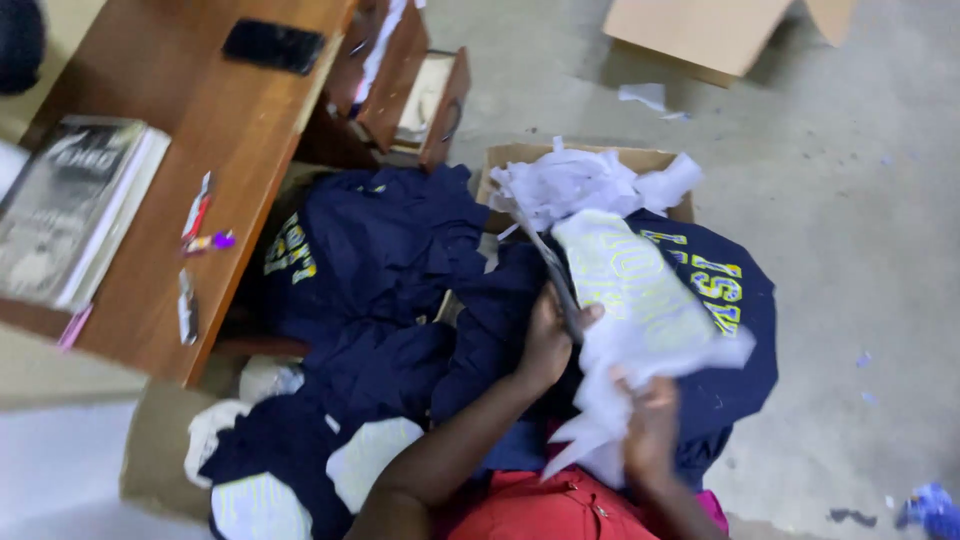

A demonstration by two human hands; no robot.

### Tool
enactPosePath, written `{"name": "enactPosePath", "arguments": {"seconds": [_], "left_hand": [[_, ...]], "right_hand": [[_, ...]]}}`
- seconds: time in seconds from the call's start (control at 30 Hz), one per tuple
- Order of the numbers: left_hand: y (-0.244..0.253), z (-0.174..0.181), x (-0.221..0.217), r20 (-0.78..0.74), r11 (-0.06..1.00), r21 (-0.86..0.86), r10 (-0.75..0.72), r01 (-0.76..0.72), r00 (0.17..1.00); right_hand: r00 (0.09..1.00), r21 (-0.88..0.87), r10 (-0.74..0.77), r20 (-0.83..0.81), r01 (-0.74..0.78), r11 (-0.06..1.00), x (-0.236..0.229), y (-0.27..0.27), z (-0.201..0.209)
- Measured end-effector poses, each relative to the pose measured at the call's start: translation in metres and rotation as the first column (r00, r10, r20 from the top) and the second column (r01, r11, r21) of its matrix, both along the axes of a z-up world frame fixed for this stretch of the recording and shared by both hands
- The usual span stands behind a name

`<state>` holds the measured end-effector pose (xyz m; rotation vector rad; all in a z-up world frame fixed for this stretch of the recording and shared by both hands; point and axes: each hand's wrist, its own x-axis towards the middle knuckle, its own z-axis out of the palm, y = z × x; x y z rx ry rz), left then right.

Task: Trimming excess stabilizer/backing from the inside of embroidered navy blue shirts using scissors.

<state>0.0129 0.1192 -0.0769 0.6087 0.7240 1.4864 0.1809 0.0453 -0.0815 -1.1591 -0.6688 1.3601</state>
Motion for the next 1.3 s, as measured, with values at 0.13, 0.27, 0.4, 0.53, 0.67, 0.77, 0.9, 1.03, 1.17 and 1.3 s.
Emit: {"name": "enactPosePath", "arguments": {"seconds": [0.13, 0.27, 0.4, 0.53, 0.67, 0.77, 0.9, 1.03, 1.17, 1.3], "left_hand": [[0.038, 0.026, -0.005, -0.17, 1.0, -0.011, -0.008, 0.007, 0.985], [0.06, -0.009, -0.03, -0.115, 0.984, 0.02, -0.172, 0.175, 0.978], [0.047, -0.012, -0.054, 0.024, 0.976, -0.132, -0.172, 0.174, 0.985], [0.044, -0.009, -0.061, -0.033, 0.977, -0.088, -0.197, 0.193, 0.98], [0.044, 0.016, -0.055, -0.137, 0.977, -0.049, -0.213, 0.208, 0.967], [0.047, 0.006, -0.065, -0.307, 0.989, -0.107, -0.127, 0.098, 0.943], [0.014, 0.04, -0.09, -0.669, 0.992, -0.122, -0.095, 0.017, 0.737], [-0.035, 0.033, -0.093, -0.405, 0.935, -0.183, -0.353, 0.303, 0.844], [-0.077, 0.022, -0.079, -0.401, 0.747, -0.362, -0.665, 0.558, 0.63], [-0.11, 0.064, -0.065, -0.497, 0.719, -0.331, -0.683, 0.61, 0.535]], "right_hand": [[0.845, -0.279, 0.389, 0.367, -0.299, 0.912, -0.013, -0.019, 0.019], [0.277, -0.312, 0.387, 0.879, -0.279, 0.908, 0.015, -0.008, 0.069], [-0.008, -0.181, 0.181, 0.983, -0.109, 0.977, 0.067, 0.003, 0.055], [-0.097, 0.029, -0.056, 0.994, -0.253, 0.967, 0.079, 0.018, 0.05], [-0.088, 0.186, -0.353, 0.931, -0.72, 0.669, 0.056, 0.037, 0.086], [-0.062, 0.103, -0.263, 0.963, -0.815, 0.571, 0.053, 0.059, 0.111], [0.069, 0.092, -0.061, 0.996, -0.785, 0.612, 0.061, 0.071, 0.133], [0.307, -0.202, 0.474, 0.825, -0.624, 0.755, 0.088, 0.079, 0.11], [0.926, -0.442, 0.342, 0.163, -0.241, 0.864, 0.098, 0.102, 0.069], [0.937, -0.545, 0.295, 0.187, -0.151, 0.824, 0.06, 0.095, 0.079]]}}
